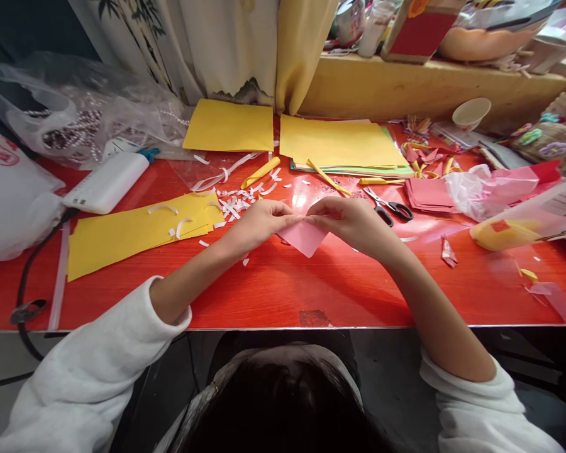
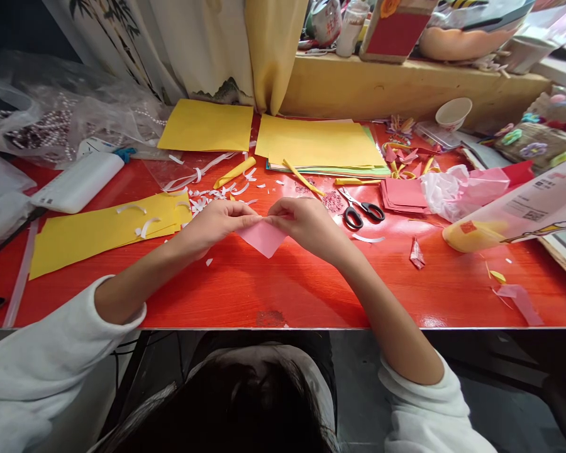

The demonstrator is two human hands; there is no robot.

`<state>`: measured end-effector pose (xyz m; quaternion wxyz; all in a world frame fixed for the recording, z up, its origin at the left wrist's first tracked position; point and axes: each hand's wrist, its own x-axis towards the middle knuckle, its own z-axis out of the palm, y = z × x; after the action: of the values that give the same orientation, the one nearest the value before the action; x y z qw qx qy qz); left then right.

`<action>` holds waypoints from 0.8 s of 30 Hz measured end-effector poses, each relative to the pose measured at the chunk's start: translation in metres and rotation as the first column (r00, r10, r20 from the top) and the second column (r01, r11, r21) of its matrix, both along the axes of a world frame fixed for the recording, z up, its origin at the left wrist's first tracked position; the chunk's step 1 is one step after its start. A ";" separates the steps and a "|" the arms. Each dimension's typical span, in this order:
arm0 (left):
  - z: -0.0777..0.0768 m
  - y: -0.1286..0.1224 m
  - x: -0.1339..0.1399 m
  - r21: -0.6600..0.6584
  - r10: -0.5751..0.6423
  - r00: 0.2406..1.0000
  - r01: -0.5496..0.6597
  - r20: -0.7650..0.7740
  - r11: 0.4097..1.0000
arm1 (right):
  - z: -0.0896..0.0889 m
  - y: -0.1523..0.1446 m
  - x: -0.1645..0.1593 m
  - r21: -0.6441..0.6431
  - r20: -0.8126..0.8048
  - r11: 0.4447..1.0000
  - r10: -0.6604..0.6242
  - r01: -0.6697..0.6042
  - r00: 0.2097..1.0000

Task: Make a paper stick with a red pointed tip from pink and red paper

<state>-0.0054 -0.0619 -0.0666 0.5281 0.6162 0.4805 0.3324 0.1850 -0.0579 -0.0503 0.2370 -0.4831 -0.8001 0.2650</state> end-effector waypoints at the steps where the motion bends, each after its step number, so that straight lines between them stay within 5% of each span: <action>1: 0.000 0.000 0.000 0.006 -0.001 1.000 0.001 -0.001 1.000 | 0.000 0.000 0.000 -0.001 0.004 1.000 0.006 -0.006 1.000; 24: 0.003 -0.002 0.000 0.027 -0.045 0.993 0.048 -0.114 0.998 | -0.001 -0.001 -0.001 0.034 0.024 0.999 -0.004 0.003 1.000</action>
<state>-0.0058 -0.0638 -0.0636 0.4985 0.6529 0.4901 0.2917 0.1838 -0.0589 -0.0509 0.2361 -0.4834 -0.8065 0.2452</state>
